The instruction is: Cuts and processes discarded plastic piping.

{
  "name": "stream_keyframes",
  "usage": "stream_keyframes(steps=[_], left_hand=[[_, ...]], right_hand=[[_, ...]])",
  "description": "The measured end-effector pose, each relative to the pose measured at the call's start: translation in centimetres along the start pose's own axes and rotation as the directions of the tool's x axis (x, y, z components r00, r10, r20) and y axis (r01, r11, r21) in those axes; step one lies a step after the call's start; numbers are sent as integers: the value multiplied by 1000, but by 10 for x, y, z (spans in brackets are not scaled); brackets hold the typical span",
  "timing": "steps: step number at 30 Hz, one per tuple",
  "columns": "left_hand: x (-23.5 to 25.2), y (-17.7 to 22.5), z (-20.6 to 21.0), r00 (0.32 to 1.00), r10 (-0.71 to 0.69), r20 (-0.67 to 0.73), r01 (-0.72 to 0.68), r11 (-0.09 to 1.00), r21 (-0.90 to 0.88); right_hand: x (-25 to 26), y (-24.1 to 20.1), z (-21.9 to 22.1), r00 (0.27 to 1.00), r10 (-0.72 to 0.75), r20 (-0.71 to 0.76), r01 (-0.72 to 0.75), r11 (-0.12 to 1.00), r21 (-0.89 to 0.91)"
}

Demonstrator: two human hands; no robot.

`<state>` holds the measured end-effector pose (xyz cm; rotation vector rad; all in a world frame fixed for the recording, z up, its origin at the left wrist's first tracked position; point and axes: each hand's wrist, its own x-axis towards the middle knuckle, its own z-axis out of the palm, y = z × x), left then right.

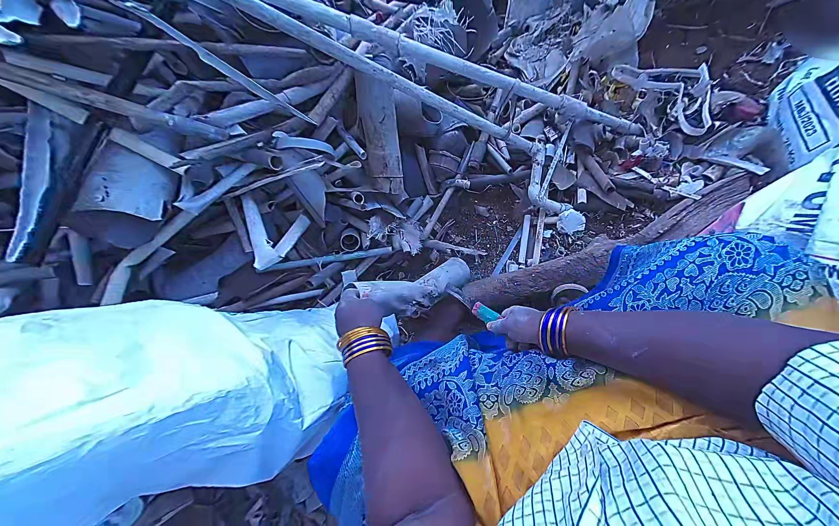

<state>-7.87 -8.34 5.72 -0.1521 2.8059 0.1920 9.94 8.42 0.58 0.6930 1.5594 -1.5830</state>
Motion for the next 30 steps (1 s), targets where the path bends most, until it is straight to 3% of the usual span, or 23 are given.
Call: stream_keyframes(steps=[2,6,12,14,18,21,24,26,28,30], left_hand=[[2,2,2,1000,-12,15,12,1000,23],[6,2,10,999,-48,-22,47,998,-41],[13,-3,2,940,-226,-254,144,942,-305],[16,-14,-10,929,-264,-258,152,910,-387],[24,-17,-2,988,-154,-18,140,938,-318],[29,-6,34,1000,-7,22,14,937,-350],[39,-10,59,975,222,-28,-218,915,-341],[40,-11,62,952,307,-7,-296,909,-295],[40,-11,65,956,291,21,-271,910,-313],[35,-10,63,964,228,139,-178,936,-304]], right_hand=[[-2,1,4,997,-57,44,59,998,-36],[-3,-6,4,996,-65,-55,65,998,2],[-34,-26,-18,967,-251,-45,215,897,-386],[-49,-35,-37,953,-299,-47,247,858,-450],[-57,-41,-66,907,-336,-256,162,836,-524],[-36,-39,-69,892,-303,-336,63,819,-571],[-10,-28,-69,948,-190,-256,-35,736,-676],[3,-20,-66,976,-132,-171,-32,697,-716],[8,-18,-63,978,-136,-160,-20,698,-716],[10,-20,-63,976,-144,-165,-19,696,-718]])
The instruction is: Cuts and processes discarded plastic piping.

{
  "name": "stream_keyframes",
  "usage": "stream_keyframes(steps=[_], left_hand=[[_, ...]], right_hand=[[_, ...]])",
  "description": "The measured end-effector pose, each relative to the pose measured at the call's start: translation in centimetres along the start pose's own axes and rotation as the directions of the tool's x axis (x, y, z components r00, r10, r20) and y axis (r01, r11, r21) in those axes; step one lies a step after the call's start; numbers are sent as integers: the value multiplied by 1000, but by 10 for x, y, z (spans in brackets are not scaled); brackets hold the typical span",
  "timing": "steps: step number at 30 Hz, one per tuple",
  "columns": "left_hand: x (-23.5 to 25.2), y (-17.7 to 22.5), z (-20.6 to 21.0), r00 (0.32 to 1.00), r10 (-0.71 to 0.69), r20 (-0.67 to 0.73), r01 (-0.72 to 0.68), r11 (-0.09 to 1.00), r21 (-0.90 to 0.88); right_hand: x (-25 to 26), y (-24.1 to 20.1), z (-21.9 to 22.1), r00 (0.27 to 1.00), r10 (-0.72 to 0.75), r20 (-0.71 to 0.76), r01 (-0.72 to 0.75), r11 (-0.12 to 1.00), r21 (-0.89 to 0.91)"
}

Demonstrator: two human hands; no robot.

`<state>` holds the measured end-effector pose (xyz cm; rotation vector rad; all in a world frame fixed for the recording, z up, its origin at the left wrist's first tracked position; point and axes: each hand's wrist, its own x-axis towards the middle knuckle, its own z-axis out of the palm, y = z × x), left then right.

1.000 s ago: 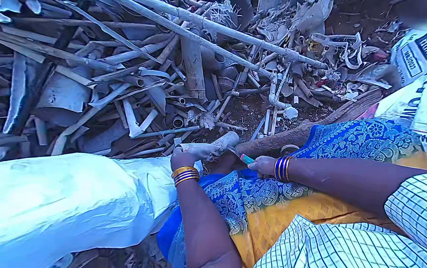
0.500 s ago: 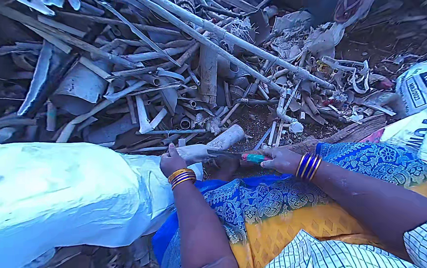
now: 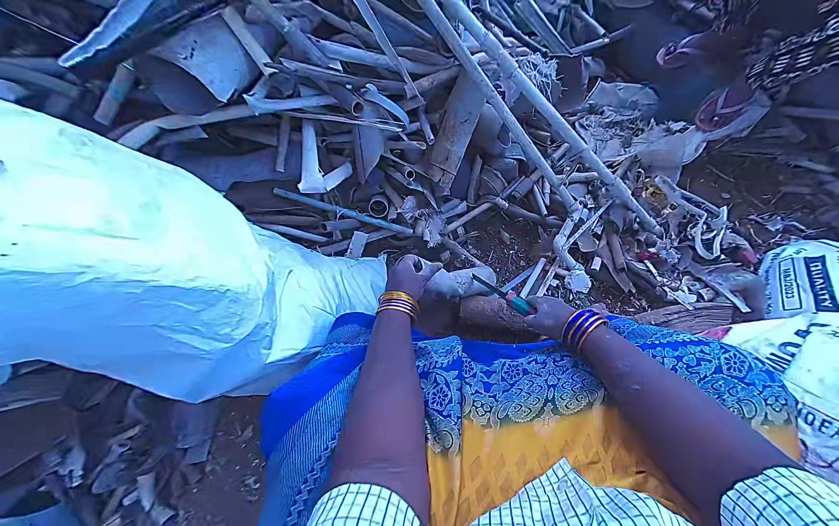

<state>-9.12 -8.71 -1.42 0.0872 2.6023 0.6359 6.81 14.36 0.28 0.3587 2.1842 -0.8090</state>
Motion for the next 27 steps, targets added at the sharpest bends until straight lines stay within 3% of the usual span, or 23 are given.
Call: stream_keyframes(steps=[3,7,12,17,21,23,25,27], left_hand=[[-6,2,3,972,-149,180,128,984,120],[-9,11,3,970,-174,170,167,985,52],[-15,21,-30,981,-196,-7,179,910,-373],[-31,22,-72,967,-225,-120,107,784,-612],[-34,19,-77,950,-271,-155,67,663,-746],[-36,17,-79,949,-273,-155,60,643,-764],[-38,15,-77,954,-257,-156,32,601,-798],[-40,13,-79,960,-233,-155,6,572,-820]], right_hand=[[4,1,3,1000,17,14,-17,1000,-8],[7,-4,13,997,68,-18,-70,995,-68],[-6,-14,11,964,-149,-220,150,989,-13],[-5,-6,0,843,-127,-523,134,991,-24],[-6,0,1,799,-304,-520,299,949,-96],[0,6,-4,789,-298,-538,349,937,-6],[1,13,-6,809,-267,-523,425,881,208],[-5,18,-9,784,-248,-570,540,725,427]])
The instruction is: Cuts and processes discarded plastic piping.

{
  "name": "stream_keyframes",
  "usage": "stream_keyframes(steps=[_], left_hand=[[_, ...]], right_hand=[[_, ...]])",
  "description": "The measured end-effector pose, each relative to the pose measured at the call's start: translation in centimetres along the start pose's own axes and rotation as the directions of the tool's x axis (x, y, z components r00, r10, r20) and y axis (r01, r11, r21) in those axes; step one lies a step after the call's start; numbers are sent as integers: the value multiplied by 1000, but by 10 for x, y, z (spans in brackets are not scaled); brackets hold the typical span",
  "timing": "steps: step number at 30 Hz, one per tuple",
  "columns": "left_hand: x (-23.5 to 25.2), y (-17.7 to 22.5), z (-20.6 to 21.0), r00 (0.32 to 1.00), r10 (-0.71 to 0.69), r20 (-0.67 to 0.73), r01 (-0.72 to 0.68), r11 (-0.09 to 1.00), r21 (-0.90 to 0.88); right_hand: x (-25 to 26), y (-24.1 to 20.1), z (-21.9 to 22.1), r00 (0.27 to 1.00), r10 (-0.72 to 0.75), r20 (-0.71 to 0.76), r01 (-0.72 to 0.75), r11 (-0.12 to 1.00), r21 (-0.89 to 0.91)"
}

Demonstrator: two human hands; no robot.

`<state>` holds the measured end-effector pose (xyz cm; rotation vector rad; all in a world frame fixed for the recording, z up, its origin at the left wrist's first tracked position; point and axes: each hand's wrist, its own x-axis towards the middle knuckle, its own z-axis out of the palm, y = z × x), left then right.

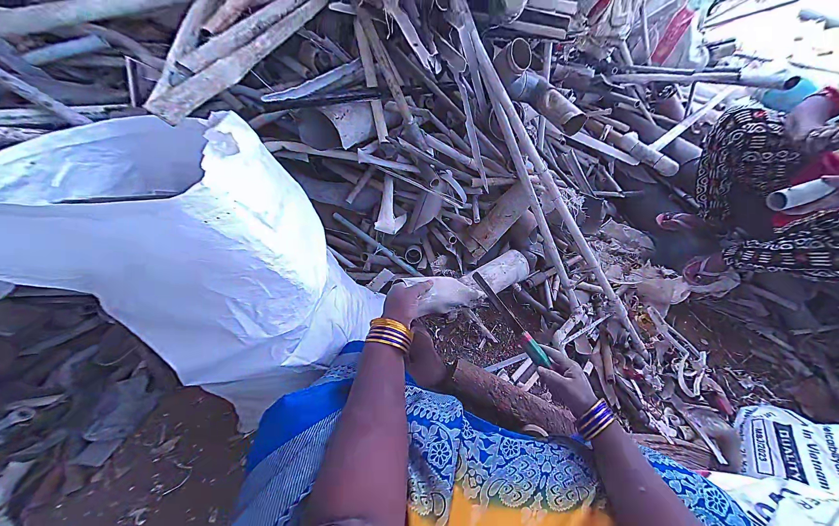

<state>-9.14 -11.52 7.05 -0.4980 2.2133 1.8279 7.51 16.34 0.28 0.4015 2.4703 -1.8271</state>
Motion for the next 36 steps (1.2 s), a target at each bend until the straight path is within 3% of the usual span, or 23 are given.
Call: stream_keyframes(steps=[2,4,6,8,9,11,13,14,15,17,18,19,21,23,24,26,27,28,30,32,33,35,36], left_hand=[[-3,2,-4,1000,5,17,-5,1000,-23],[-5,0,-6,1000,12,21,-11,998,-64],[-6,-2,-8,999,35,19,-32,990,-135],[-8,-1,-10,999,47,24,-42,985,-166],[-7,-1,-11,999,44,32,-39,986,-160],[-6,-3,-12,999,36,40,-29,983,-181],[-4,-7,-11,999,37,35,-28,971,-238],[-4,-9,-10,999,36,40,-24,964,-263],[-5,-10,-9,998,36,45,-22,959,-283],[-5,-10,-7,998,37,54,-20,957,-289],[-6,-10,-8,997,39,61,-21,961,-274],[-6,-9,-8,997,41,65,-22,964,-265],[-6,-10,-7,998,30,63,-12,965,-263],[-8,-13,-6,999,11,52,4,963,-270],[-9,-14,-5,999,8,48,5,964,-266],[-9,-12,-3,998,21,56,-6,966,-257],[-8,-12,-1,998,27,61,-11,970,-245],[-7,-14,-1,998,29,63,-14,974,-227],[-4,-17,2,998,31,53,-18,976,-218],[0,-22,3,998,34,57,-23,981,-192],[1,-24,5,997,41,62,-30,983,-181],[1,-25,7,996,43,75,-31,986,-163],[1,-24,7,996,42,77,-31,989,-144]], right_hand=[[-7,-9,-2,982,-41,-187,101,941,324],[-14,-19,-2,942,-18,-336,183,866,465],[-24,-18,-6,972,8,-236,77,934,350],[-31,-18,-16,995,87,40,-90,993,82],[-33,-19,-18,995,84,49,-87,994,59],[-37,-22,-18,993,0,-121,26,978,209],[-38,-23,-14,945,-58,-323,182,911,370],[-39,-22,-13,933,-57,-354,200,902,383],[-43,-21,-13,952,-38,-303,150,922,358],[-49,-19,-22,998,67,3,-66,981,181],[-50,-18,-24,993,95,75,-105,986,132],[-51,-19,-23,996,82,40,-88,979,182],[-50,-23,-15,979,16,-203,68,916,396],[-47,-23,-9,938,-9,-347,170,884,435],[-50,-20,-8,952,6,-305,120,911,393],[-53,-13,-13,995,101,-5,-98,974,205],[-51,-9,-14,990,126,68,-135,979,155],[-48,-7,-13,993,108,42,-114,975,189],[-42,-12,-10,979,49,-198,29,928,373],[-38,-16,-8,935,54,-352,107,901,421],[-40,-12,-10,949,58,-311,67,925,375],[-44,0,-16,992,125,6,-124,975,183],[-43,2,-18,979,156,127,-172,977,122]])
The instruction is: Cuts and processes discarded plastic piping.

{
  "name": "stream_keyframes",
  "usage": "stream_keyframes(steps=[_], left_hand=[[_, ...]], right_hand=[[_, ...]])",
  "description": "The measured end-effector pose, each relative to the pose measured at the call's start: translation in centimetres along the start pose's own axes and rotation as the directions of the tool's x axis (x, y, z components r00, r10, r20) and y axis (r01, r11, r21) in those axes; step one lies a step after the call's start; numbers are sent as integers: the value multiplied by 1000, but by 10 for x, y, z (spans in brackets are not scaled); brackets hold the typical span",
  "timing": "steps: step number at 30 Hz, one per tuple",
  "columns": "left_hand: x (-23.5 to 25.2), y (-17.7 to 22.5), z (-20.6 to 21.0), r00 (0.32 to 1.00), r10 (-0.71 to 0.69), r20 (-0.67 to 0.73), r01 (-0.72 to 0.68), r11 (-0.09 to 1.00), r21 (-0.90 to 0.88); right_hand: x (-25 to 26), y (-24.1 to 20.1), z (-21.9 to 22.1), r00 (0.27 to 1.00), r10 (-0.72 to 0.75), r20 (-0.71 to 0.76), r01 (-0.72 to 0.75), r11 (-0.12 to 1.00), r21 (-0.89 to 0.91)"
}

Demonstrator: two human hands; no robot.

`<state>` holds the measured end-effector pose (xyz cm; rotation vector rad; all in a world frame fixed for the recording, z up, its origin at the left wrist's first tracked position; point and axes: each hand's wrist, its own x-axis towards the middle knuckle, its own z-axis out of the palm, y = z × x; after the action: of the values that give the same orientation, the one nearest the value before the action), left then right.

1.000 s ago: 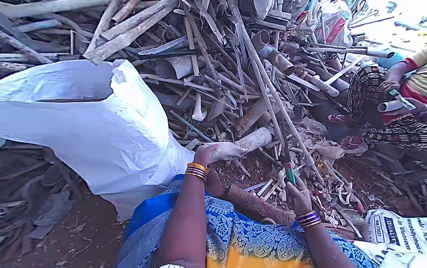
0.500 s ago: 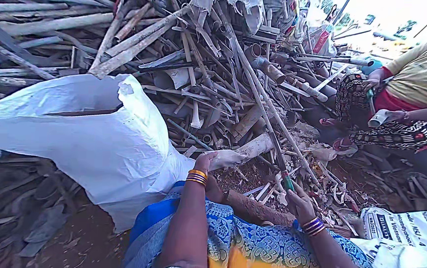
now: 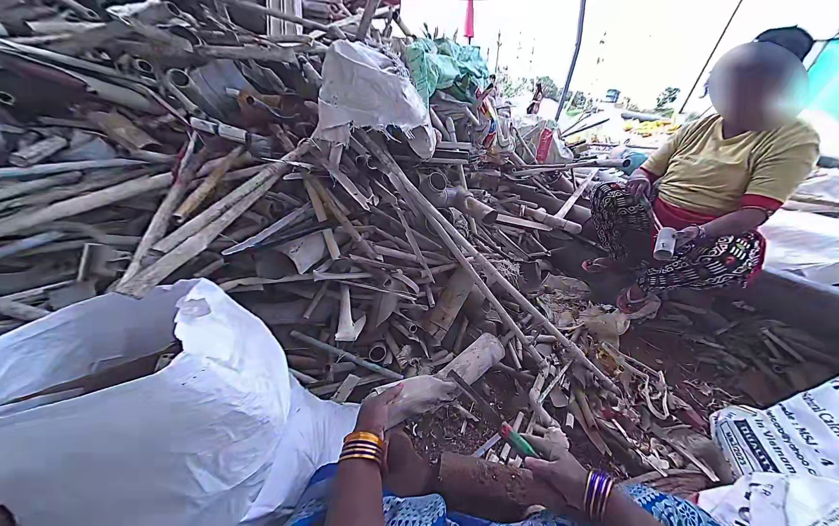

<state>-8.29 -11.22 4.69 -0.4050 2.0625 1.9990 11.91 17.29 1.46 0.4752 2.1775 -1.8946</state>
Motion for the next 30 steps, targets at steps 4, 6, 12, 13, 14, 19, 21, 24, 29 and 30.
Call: stream_keyframes(steps=[4,6,12,13,14,19,21,24,29,30], left_hand=[[1,-2,4,1000,-11,-4,11,999,49],[0,-5,5,1000,-2,-5,2,1000,29],[2,-11,7,1000,-2,9,1,994,113],[1,-13,8,1000,0,5,-1,993,117],[0,-15,8,1000,4,2,-4,994,109],[-4,-14,6,1000,-9,-13,10,991,133],[-5,-16,6,1000,-2,-5,2,990,140],[-8,-17,8,1000,17,0,-17,995,94],[-2,-17,5,999,36,36,-39,996,86],[-4,-18,6,999,36,30,-39,996,79]], right_hand=[[8,-7,5,945,-126,-301,213,936,281],[9,-5,2,933,-100,-345,207,935,289],[8,-1,-6,987,18,-158,16,978,209],[10,-4,-3,967,10,-256,71,950,303],[12,-5,-4,954,19,-299,88,937,337],[5,1,-17,990,138,34,-138,990,-12],[5,-1,-16,990,52,-131,-31,988,153],[6,-4,-14,963,38,-266,32,967,254],[5,2,-22,998,44,-47,-41,997,65],[6,1,-21,990,25,-137,-2,986,166]])
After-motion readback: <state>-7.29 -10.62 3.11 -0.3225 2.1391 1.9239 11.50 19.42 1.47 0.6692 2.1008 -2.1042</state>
